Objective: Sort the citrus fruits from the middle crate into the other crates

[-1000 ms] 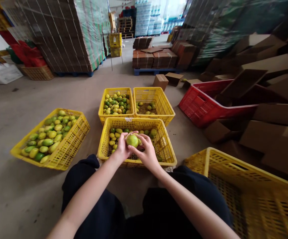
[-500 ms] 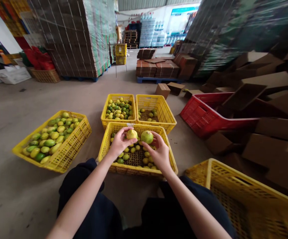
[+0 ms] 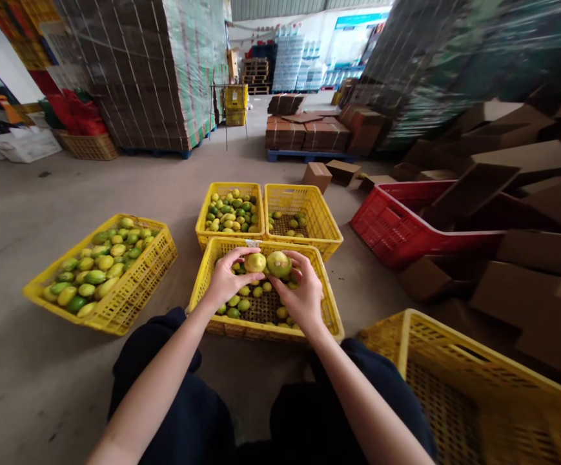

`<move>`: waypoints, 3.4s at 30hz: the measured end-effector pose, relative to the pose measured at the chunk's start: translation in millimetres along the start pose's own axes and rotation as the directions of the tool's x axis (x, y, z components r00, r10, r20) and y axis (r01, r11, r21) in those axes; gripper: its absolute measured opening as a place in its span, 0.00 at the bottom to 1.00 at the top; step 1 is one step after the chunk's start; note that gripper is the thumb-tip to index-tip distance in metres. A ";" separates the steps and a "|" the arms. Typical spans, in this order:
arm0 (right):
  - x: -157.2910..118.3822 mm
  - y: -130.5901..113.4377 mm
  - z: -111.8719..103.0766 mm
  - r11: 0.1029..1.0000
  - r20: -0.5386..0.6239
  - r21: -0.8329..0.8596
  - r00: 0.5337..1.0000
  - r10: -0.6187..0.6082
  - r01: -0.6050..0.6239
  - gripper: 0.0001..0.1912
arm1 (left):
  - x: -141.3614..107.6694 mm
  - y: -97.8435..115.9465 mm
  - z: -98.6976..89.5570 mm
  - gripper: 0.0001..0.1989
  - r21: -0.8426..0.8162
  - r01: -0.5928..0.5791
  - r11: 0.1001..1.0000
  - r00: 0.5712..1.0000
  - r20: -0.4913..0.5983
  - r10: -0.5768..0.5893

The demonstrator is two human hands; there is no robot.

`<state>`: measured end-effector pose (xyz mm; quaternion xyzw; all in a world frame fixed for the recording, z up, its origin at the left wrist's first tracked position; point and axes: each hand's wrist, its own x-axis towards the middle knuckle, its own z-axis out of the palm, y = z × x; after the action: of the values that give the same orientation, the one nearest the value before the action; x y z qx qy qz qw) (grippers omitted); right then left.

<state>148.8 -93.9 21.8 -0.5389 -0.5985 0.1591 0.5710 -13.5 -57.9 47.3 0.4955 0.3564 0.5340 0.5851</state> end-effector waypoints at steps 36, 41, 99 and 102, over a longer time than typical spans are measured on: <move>-0.9 -12.1 -4.7 0.858 0.101 0.473 0.979 0.174 -0.202 0.25 | -1.1 -3.1 -5.4 0.17 -0.306 0.126 0.944 0.990 0.098 -0.101; 4.8 -9.1 -9.0 0.706 0.225 0.554 0.896 0.383 -0.441 0.24 | 3.2 -11.5 -8.9 0.16 -0.394 0.242 0.887 0.970 0.081 -0.229; 10.1 0.1 1.8 0.444 0.388 0.648 0.771 0.506 -0.618 0.14 | 1.7 -10.5 -4.4 0.04 -0.412 0.358 0.838 0.915 -0.024 -0.403; 9.9 -1.1 1.4 0.426 0.416 0.637 0.752 0.511 -0.643 0.14 | 2.3 -11.5 -2.2 0.05 -0.435 0.366 0.823 0.896 -0.073 -0.437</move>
<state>149.4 -85.6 27.2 -0.4107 -0.2981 0.6190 0.5995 -12.1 -54.5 35.9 0.2275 0.3811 0.5012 0.7429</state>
